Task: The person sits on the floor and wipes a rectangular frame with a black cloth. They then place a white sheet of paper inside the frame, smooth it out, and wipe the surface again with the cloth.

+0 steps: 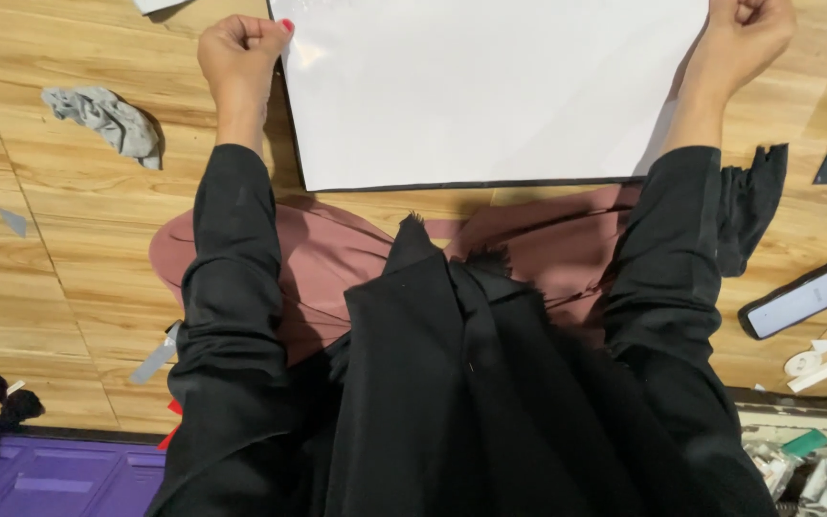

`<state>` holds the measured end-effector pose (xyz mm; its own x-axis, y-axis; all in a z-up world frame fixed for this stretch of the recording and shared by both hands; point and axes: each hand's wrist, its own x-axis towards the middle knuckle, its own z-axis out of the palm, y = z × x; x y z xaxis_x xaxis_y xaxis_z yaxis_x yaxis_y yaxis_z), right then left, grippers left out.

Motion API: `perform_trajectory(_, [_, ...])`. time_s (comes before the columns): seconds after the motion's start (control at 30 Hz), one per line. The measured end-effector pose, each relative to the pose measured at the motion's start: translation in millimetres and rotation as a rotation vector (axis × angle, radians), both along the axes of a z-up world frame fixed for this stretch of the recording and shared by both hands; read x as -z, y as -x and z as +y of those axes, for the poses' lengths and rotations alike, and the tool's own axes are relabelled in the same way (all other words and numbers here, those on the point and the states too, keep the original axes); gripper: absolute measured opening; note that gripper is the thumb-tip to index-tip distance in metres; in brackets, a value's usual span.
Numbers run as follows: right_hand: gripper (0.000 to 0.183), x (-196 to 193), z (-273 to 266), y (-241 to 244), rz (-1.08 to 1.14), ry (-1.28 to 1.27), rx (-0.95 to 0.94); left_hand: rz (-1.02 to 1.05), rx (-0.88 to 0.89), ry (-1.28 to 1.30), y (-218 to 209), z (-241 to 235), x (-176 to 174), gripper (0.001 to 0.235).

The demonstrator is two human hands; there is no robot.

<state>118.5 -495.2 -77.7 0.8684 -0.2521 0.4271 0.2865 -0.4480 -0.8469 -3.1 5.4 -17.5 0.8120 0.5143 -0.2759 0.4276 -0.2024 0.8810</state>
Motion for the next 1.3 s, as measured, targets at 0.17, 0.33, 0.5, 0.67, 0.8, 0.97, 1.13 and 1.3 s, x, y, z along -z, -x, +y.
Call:
perform_trajectory(0.17, [0.054, 3, -1, -1, 0.094, 0.049, 0.109, 0.029, -0.020, 0.009, -2, -2, -4, 0.020])
perform_trajectory(0.33, [0.052, -6, 5, 2, 0.079, 0.059, 0.092, 0.068, -0.039, 0.006, -3, -5, -9, 0.021])
perform_trajectory(0.5, [0.054, -6, 3, 0, 0.092, 0.018, 0.068, 0.081, -0.020, -0.022, -3, -3, -8, 0.019])
perform_trajectory(0.67, [0.033, -26, 14, 5, -0.050, -0.015, 0.078, -0.065, 0.038, -0.076, 6, 1, -2, 0.025])
perform_trajectory(0.8, [0.011, -105, 25, 30, -0.312, -0.003, 0.185, -0.240, 0.071, 0.028, 27, 3, -42, 0.014])
perform_trajectory(0.97, [0.017, -141, -43, 92, -0.018, -0.084, 0.397, -0.157, 0.162, 0.085, 69, -21, -146, 0.014])
perform_trajectory(1.13, [0.015, -127, -10, 61, -0.223, 0.034, 0.038, -0.196, 0.111, 0.024, 58, -11, -89, 0.013])
perform_trajectory(1.3, [0.021, -38, -4, 27, 0.120, -0.198, 0.057, -0.036, 0.079, -0.027, 35, -1, -36, 0.018])
